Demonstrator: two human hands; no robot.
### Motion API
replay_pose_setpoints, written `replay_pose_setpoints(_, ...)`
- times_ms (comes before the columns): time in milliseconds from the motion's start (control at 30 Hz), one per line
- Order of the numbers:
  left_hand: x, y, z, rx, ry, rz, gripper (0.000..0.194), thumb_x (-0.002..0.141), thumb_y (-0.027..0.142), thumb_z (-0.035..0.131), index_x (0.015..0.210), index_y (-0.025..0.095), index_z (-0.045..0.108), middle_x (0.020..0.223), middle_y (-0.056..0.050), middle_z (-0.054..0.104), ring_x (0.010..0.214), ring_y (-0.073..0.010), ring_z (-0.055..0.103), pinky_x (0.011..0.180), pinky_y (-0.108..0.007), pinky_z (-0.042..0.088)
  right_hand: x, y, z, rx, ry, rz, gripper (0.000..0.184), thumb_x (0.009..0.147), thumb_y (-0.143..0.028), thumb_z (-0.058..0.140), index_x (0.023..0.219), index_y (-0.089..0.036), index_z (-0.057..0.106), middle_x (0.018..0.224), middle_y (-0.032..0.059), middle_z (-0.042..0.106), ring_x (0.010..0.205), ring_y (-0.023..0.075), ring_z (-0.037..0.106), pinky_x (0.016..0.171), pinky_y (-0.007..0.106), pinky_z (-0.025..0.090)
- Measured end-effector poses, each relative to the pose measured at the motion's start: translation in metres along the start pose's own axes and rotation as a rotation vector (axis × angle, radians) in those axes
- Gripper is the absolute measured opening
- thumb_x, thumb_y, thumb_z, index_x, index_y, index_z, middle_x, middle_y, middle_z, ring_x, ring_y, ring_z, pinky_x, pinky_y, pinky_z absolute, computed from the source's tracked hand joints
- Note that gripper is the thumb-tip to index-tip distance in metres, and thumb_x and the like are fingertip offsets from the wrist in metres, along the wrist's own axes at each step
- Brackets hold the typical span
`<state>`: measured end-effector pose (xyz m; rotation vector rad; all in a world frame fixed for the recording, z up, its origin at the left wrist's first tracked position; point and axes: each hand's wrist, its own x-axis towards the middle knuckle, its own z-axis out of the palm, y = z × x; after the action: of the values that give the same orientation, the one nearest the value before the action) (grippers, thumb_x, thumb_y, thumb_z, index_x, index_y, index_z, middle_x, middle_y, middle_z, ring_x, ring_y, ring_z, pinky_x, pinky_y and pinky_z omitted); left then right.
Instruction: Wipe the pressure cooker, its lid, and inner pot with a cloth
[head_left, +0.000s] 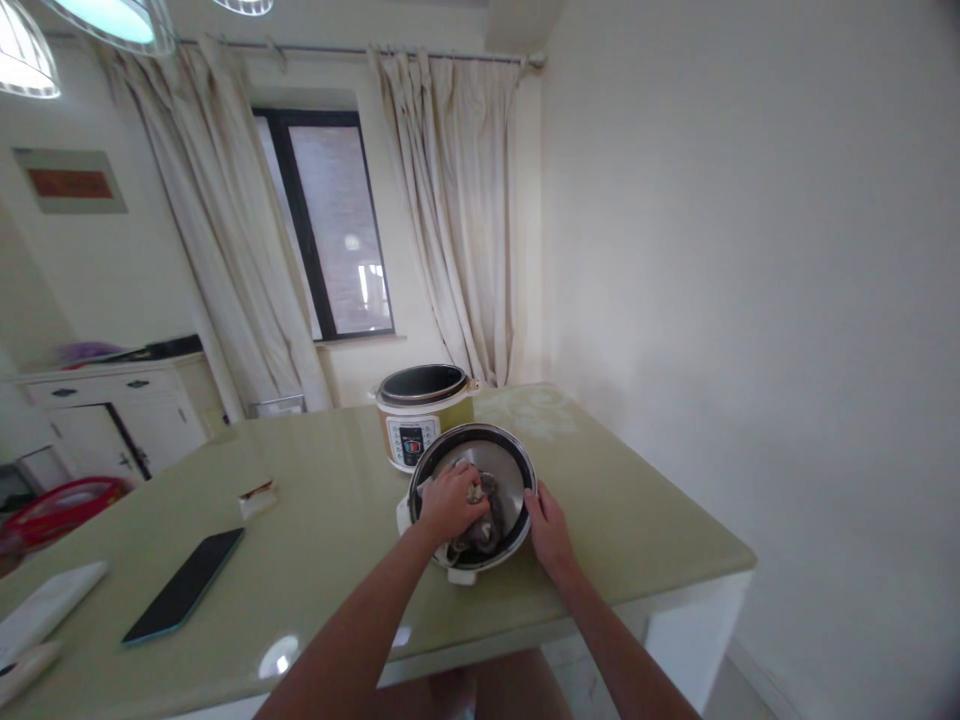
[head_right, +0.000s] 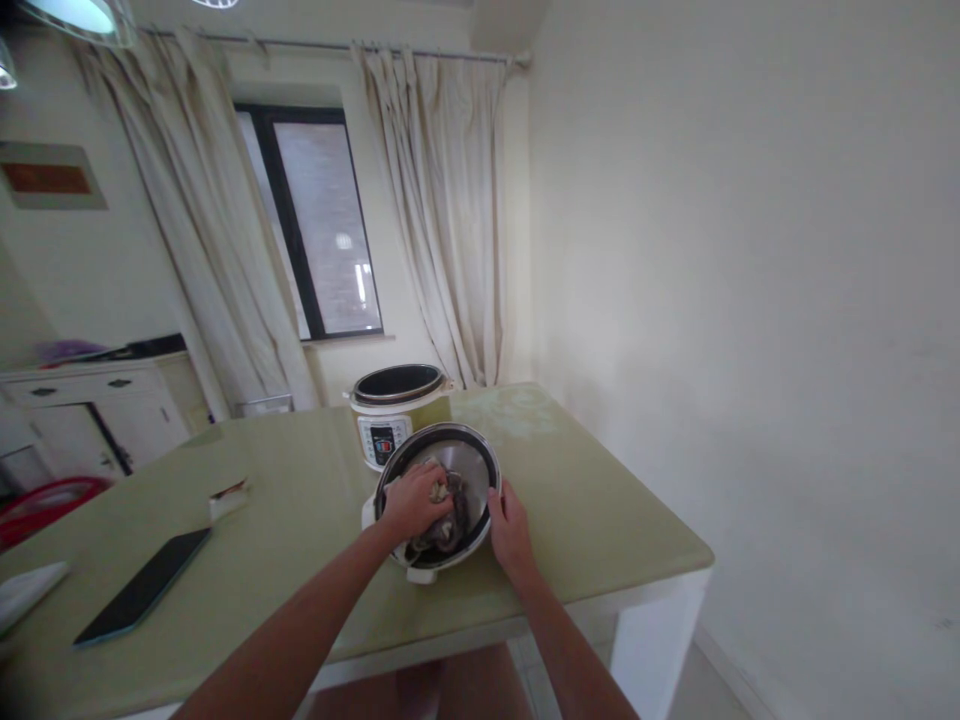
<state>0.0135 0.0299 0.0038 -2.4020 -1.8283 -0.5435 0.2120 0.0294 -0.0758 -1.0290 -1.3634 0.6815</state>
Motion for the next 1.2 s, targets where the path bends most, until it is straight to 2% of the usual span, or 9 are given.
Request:
replay_pose_setpoints(167, 0.015, -0.002, -0.002, 0.039, 0.025, -0.065, 0.019, 0.091, 0.043, 0.063, 0.103, 0.028, 0.065, 0.118, -0.002, 0.068, 0.117, -0.0254, 0.06, 0.081, -0.034, 0.048, 0.0, 0.0, -0.001, -0.011, -0.003, 0.001, 0.037, 0.101, -0.05, 0.048, 0.113, -0.024, 0.071, 0.1, 0.0067, 0.076, 0.101, 0.027, 0.068, 0.094, 0.039, 0.052)
replay_pose_setpoints(400, 0.043, 0.012, -0.008, 0.024, 0.068, -0.168, 0.023, 0.094, 0.043, 0.059, 0.109, 0.026, 0.065, 0.121, -0.007, 0.067, 0.121, -0.0289, 0.056, 0.085, -0.039, 0.05, -0.003, 0.001, -0.003, -0.042, -0.025, -0.01, 0.041, 0.102, -0.05, 0.046, 0.123, -0.024, 0.07, 0.115, 0.009, 0.076, 0.105, 0.0267, 0.069, 0.095, 0.038, 0.053)
replay_pose_setpoints(500, 0.039, 0.028, -0.004, 0.007, 0.1, -0.073, 0.022, 0.093, 0.043, 0.06, 0.107, 0.026, 0.065, 0.123, -0.007, 0.067, 0.124, -0.0293, 0.055, 0.088, -0.04, 0.051, -0.003, 0.002, -0.005, -0.037, -0.024, -0.016, 0.043, 0.102, -0.05, 0.047, 0.129, -0.024, 0.068, 0.125, 0.0103, 0.074, 0.116, 0.0278, 0.067, 0.103, 0.04, 0.051)
replay_pose_setpoints(600, 0.029, 0.045, -0.001, -0.031, 0.076, 0.077, 0.022, 0.091, 0.044, 0.063, 0.106, 0.027, 0.065, 0.125, -0.006, 0.067, 0.124, -0.0291, 0.056, 0.086, -0.039, 0.052, -0.002, 0.003, -0.005, -0.018, -0.028, -0.005, 0.044, 0.102, -0.05, 0.047, 0.132, -0.024, 0.067, 0.131, 0.0107, 0.072, 0.125, 0.0281, 0.064, 0.11, 0.043, 0.048)
replay_pose_setpoints(733, 0.018, 0.058, -0.003, -0.034, 0.017, 0.161, 0.021, 0.091, 0.043, 0.065, 0.106, 0.028, 0.066, 0.122, -0.006, 0.068, 0.123, -0.0295, 0.057, 0.087, -0.04, 0.052, 0.0, 0.004, -0.005, 0.008, -0.021, 0.014, 0.043, 0.1, -0.05, 0.048, 0.128, -0.024, 0.069, 0.128, 0.0115, 0.074, 0.119, 0.0285, 0.067, 0.109, 0.045, 0.049)
replay_pose_setpoints(867, 0.003, 0.047, -0.003, -0.029, -0.027, 0.183, 0.017, 0.09, 0.041, 0.065, 0.101, 0.028, 0.066, 0.117, -0.006, 0.069, 0.121, -0.0293, 0.058, 0.09, -0.041, 0.051, 0.0, 0.004, -0.006, 0.022, -0.021, -0.01, 0.04, 0.101, -0.05, 0.049, 0.124, -0.025, 0.071, 0.121, 0.0096, 0.075, 0.113, 0.0278, 0.069, 0.104, 0.043, 0.052)
replay_pose_setpoints(1033, -0.016, 0.01, 0.0, -0.047, -0.028, 0.171, 0.014, 0.091, 0.038, 0.064, 0.101, 0.029, 0.065, 0.118, -0.005, 0.068, 0.12, -0.0273, 0.058, 0.092, -0.038, 0.05, -0.002, 0.002, -0.004, 0.002, -0.001, -0.006, 0.038, 0.101, -0.054, 0.049, 0.112, -0.026, 0.073, 0.105, 0.0075, 0.077, 0.108, 0.0287, 0.068, 0.096, 0.04, 0.053)
replay_pose_setpoints(1200, -0.012, -0.014, 0.002, -0.074, -0.029, 0.146, 0.015, 0.092, 0.036, 0.064, 0.102, 0.027, 0.065, 0.121, -0.004, 0.067, 0.119, -0.0265, 0.057, 0.102, -0.039, 0.044, -0.003, -0.001, -0.003, 0.004, -0.002, -0.014, 0.041, 0.1, -0.053, 0.05, 0.121, -0.025, 0.072, 0.112, 0.0085, 0.077, 0.103, 0.0284, 0.069, 0.095, 0.04, 0.052)
